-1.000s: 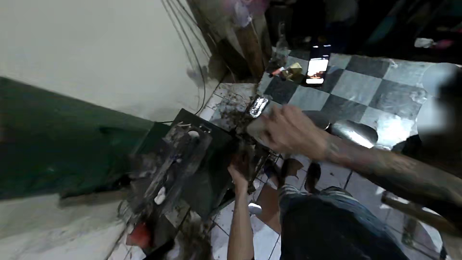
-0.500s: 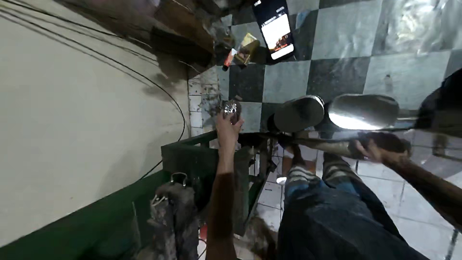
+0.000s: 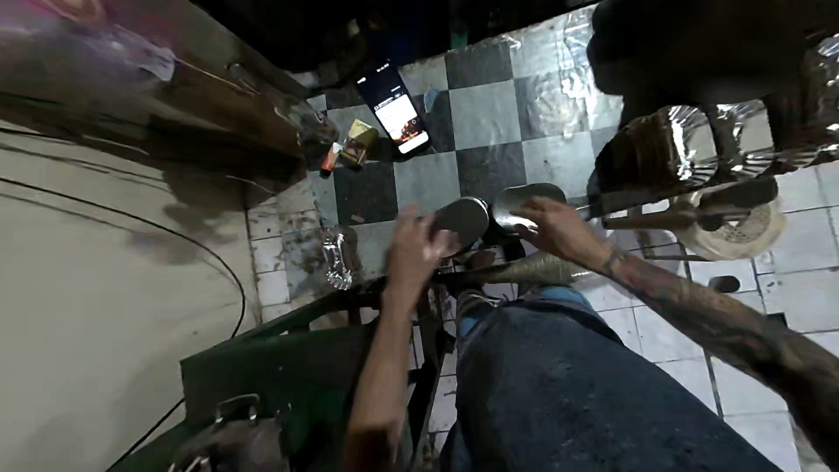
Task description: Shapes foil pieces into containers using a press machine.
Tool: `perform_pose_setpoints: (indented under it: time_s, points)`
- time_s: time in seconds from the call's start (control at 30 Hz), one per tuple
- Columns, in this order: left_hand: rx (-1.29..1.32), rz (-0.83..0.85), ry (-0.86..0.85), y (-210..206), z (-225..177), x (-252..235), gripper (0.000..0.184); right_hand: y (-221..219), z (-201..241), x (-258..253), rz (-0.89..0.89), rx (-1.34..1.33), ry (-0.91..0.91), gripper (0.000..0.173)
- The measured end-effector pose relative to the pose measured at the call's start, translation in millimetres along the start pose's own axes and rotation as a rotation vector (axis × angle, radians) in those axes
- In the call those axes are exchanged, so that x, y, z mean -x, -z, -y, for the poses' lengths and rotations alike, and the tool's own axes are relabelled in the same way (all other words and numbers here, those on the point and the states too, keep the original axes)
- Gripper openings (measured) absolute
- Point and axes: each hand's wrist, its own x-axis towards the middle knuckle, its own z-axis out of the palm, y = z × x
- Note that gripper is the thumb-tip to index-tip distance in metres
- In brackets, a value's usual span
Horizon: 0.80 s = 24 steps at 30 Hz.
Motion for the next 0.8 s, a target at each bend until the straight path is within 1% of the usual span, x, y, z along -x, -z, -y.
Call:
perform_pose_setpoints:
  time_s: [0.03, 0.07, 0.1, 0.13, 0.17, 0.23, 0.27, 0.33, 0.4, 0.43, 0.47, 0.5, 0.53, 0.57, 0.6, 0.63, 0.7, 0.73, 0.77, 0.8]
  points:
    - [0.014, 0.032, -0.143, -19.2, -14.9, -8.6, 0.046, -1.7, -12.6, -9.6, 0.033, 0.057, 0.034, 0.043]
    - [0.021, 0.076, -0.227, -35.0, -23.4, -16.0, 0.045, -2.4, -24.3, -18.4, 0.104, 0.095, 0.055, 0.049]
    - [0.03, 0.125, -0.26, -43.5, -26.6, -21.0, 0.043, 0.5, -32.7, -25.9, 0.18, 0.105, 0.082, 0.049]
    - [0.06, 0.162, -0.268, -43.5, -26.5, -24.3, 0.038, 9.2, -37.3, -34.0, 0.267, 0.093, 0.104, 0.045]
    - [0.126, 0.206, -0.263, -34.8, -25.4, -27.1, 0.033, 23.6, -39.1, -43.2, 0.384, 0.053, 0.116, 0.042]
    - [0.213, 0.321, -0.256, -12.5, -17.4, -36.4, 0.019, 32.4, -58.5, -63.1, 0.483, -0.025, 0.21, 0.036]
    - [0.223, 0.376, -0.256, -3.5, -13.3, -41.2, 0.016, 35.4, -63.1, -70.7, 0.525, -0.057, 0.221, 0.038]
    - [0.172, 0.443, -0.287, 6.6, -8.2, -50.9, 0.02, 39.7, -65.9, -83.8, 0.574, -0.087, 0.207, 0.041]
    - [0.094, 0.432, -0.328, 4.9, -12.5, -56.2, 0.02, 39.8, -64.4, -86.8, 0.588, -0.078, 0.188, 0.038]
    - [0.08, 0.389, -0.34, -0.3, -17.5, -52.8, 0.019, 35.3, -64.6, -81.5, 0.565, -0.06, 0.202, 0.035]
    - [0.056, 0.361, -0.333, -6.4, -24.5, -45.0, 0.026, 29.9, -63.2, -71.1, 0.53, -0.03, 0.219, 0.034]
    - [0.016, 0.329, -0.33, -13.8, -28.6, -36.7, 0.036, 23.4, -60.7, -58.3, 0.473, 0.005, 0.231, 0.034]
    - [-0.003, 0.293, -0.341, -20.5, -28.9, -34.1, 0.042, 17.4, -59.7, -47.9, 0.387, 0.036, 0.233, 0.038]
    - [0.003, 0.266, -0.36, -24.3, -25.5, -33.8, 0.039, 10.5, -58.7, -39.0, 0.303, 0.056, 0.223, 0.042]
    - [0.037, 0.249, -0.396, -25.0, -20.3, -35.2, 0.031, 4.8, -56.5, -31.9, 0.234, 0.061, 0.221, 0.044]
    - [0.059, 0.27, -0.424, -21.1, -16.8, -39.2, 0.025, 1.6, -53.6, -27.2, 0.165, 0.056, 0.232, 0.04]
    - [0.026, 0.322, -0.45, -18.4, -17.6, -44.9, 0.025, 7.2, -39.2, -14.6, 0.059, 0.096, 0.22, 0.032]
    - [-0.021, 0.319, -0.421, -22.0, -24.3, -42.3, 0.031, 12.1, -30.3, -7.8, -0.035, 0.148, 0.231, 0.03]
    - [-0.071, 0.326, -0.36, -27.6, -33.6, -37.6, 0.042, 18.3, -20.4, -3.4, -0.133, 0.199, 0.235, 0.028]
    - [-0.092, 0.322, -0.301, -33.7, -39.9, -32.5, 0.05, 24.4, -9.4, -1.0, -0.203, 0.225, 0.221, 0.027]
